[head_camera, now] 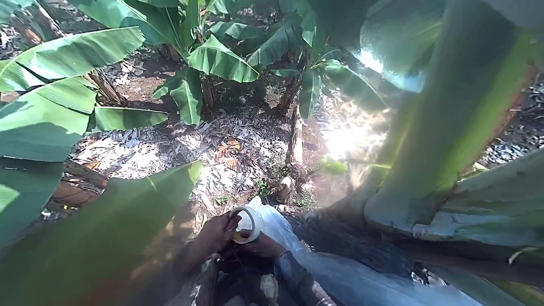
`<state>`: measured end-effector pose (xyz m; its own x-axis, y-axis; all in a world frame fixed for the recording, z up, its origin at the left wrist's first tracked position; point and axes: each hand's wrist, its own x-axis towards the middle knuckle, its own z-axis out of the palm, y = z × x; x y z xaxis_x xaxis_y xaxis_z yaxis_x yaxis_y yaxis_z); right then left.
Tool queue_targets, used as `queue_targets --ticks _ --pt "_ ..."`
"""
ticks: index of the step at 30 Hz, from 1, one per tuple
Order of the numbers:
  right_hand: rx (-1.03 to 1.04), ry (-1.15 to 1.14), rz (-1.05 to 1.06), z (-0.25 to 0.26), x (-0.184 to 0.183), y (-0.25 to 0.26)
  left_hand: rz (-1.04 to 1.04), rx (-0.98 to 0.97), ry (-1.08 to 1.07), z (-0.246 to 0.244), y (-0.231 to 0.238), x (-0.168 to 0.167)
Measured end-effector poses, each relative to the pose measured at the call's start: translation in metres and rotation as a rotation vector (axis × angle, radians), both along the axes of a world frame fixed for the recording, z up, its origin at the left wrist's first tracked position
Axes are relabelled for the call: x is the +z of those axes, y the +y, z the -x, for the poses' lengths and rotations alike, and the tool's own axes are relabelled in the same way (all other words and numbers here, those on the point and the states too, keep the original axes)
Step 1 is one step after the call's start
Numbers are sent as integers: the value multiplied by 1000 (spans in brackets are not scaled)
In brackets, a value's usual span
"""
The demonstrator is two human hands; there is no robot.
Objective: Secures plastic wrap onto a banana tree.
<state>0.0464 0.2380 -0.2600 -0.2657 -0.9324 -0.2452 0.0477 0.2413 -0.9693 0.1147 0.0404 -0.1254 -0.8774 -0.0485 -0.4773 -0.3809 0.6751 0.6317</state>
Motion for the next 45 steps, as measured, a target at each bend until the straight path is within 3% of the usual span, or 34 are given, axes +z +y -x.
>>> queue_targets --ticks 2,5,7,8,10,12,14,17,18,20,22,23,25,27,28,30,32,34,36,37,39,41,43,45 --pt "-1 -20 100 2 -4 -4 68 -63 -100 4 -4 -28" --pt "-51 14 185 1 3 1 172 -195 -30 3 5 36" --pt "-51 11 110 1 20 2 174 -97 115 -5 5 65" --pt "-25 9 65 2 21 2 118 1 142 -10 5 52" --pt "36 29 12 -1 3 3 -6 185 86 -22 7 -13" --pt "61 52 57 3 -11 -9 56 173 8 -20 -1 -40" --pt "63 28 103 3 -11 -6 122 50 -64 -19 2 -8" --pt "89 31 76 7 7 -10 196 -45 148 -18 -4 53" --pt "93 35 63 8 6 -12 145 12 159 -17 -6 47" --pt "110 35 12 -1 -4 -10 12 193 99 -27 -3 -12" --pt "114 91 34 4 -13 -24 65 158 70 -22 -15 -42" --pt "115 95 49 7 -11 -24 96 81 37 -18 -16 -31" --pt "112 63 64 1 0 -16 142 -75 26 -22 -11 24" --pt "106 53 72 6 8 -17 166 -110 139 -19 -15 61" --pt "100 48 68 5 4 -18 133 -59 163 -20 -15 51" --pt "112 82 32 -5 -10 -16 56 95 130 -33 -10 -12" --pt "118 172 59 6 -18 -27 122 61 91 -21 -18 -40" --pt "120 130 62 2 -10 -20 122 -43 7 -19 -16 -6" --pt "104 67 84 5 4 -19 109 -80 83 -14 -21 45" --pt "95 45 79 6 6 -19 85 -60 138 -13 -23 53" --pt "90 36 44 -1 0 -17 -22 88 166 -25 -18 13" --pt "114 104 40 -1 -11 -26 17 120 139 -27 -22 -34" --pt "118 101 71 7 -8 -25 92 -7 37 -17 -20 -13" --pt "91 32 108 -1 4 -18 154 -116 54 -20 -14 42"
